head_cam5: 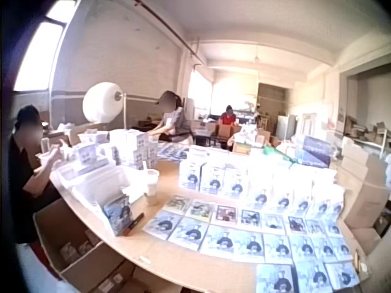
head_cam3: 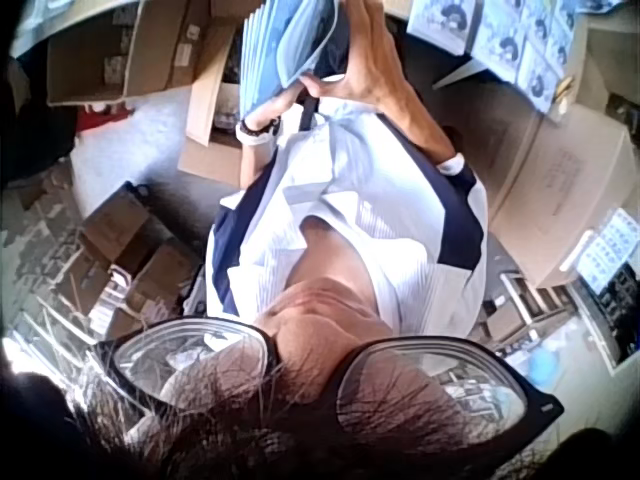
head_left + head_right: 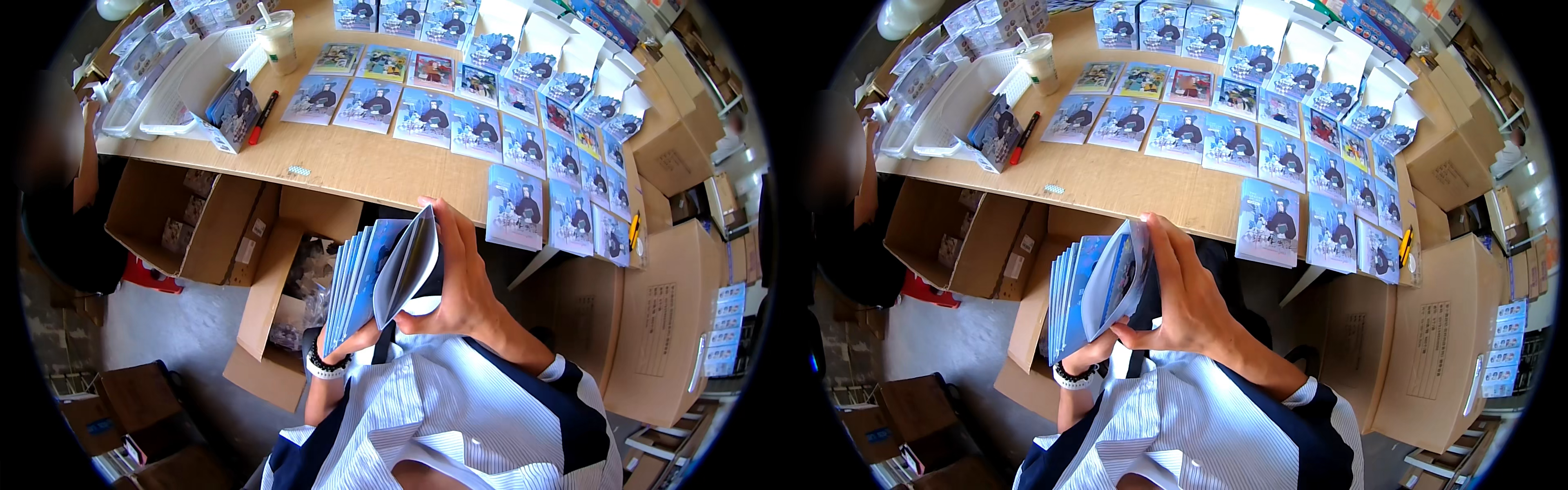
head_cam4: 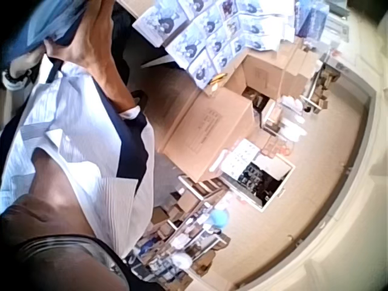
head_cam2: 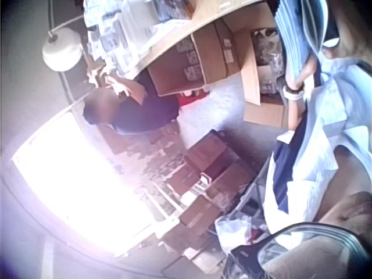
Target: The person sits on the floor and repeatedly picks up small booklets, flips through their pages, and places them back into stacks. The person handles the booklets one at a time, inspecting the contents before stacking them.
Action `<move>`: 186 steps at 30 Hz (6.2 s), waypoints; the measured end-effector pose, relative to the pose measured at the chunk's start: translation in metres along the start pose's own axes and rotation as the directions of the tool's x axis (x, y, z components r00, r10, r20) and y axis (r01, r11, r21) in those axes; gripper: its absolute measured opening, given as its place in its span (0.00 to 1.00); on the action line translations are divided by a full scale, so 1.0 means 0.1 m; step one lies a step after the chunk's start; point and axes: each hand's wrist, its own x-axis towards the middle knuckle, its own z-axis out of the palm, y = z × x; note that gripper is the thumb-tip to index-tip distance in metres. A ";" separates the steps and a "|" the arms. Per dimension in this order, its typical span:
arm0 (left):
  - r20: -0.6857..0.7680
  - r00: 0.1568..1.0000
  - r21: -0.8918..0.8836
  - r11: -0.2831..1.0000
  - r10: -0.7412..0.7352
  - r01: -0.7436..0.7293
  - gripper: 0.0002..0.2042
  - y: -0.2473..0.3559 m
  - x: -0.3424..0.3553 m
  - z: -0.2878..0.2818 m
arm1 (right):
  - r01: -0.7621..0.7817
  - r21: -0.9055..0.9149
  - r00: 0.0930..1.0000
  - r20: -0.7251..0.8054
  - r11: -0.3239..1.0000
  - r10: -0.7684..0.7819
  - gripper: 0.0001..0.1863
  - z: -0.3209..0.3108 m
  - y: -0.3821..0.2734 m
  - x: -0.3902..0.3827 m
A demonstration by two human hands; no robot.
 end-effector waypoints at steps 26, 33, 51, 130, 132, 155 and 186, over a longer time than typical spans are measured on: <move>0.342 0.930 0.082 0.982 0.134 -0.172 0.14 0.44 1.09 1.51 | -0.408 0.062 0.844 -0.354 0.911 0.402 0.54 -1.60 0.53 -0.97; 0.419 0.901 0.222 0.975 -0.115 0.022 0.19 0.11 1.22 1.82 | -0.393 0.173 0.861 -0.277 0.903 0.428 0.48 -1.94 1.07 -1.20; 0.461 0.884 0.075 0.990 0.071 -0.119 0.20 -0.09 1.92 2.00 | -0.269 0.159 0.883 -0.352 0.950 0.309 0.46 -1.84 1.26 -0.86; 0.285 0.924 -0.139 0.943 -0.254 0.302 0.16 0.18 1.51 1.49 | -0.254 -0.203 0.907 -0.390 0.946 0.160 0.67 -1.73 1.23 -0.57; 0.241 0.955 -0.130 0.969 -0.176 0.211 0.16 0.24 1.56 1.51 | -0.354 -0.053 0.846 -0.443 0.934 0.295 0.63 -1.69 1.31 -0.61; -0.092 0.969 -0.159 0.964 -0.230 0.214 0.14 0.10 1.40 1.17 | -0.624 -0.406 0.782 -0.340 0.668 0.523 0.33 -1.16 2.95 0.03; 0.151 0.972 -0.111 0.974 -0.181 0.199 0.15 0.03 1.48 1.23 | -0.285 0.056 0.940 -0.179 0.957 0.291 0.63 -1.37 1.21 -0.27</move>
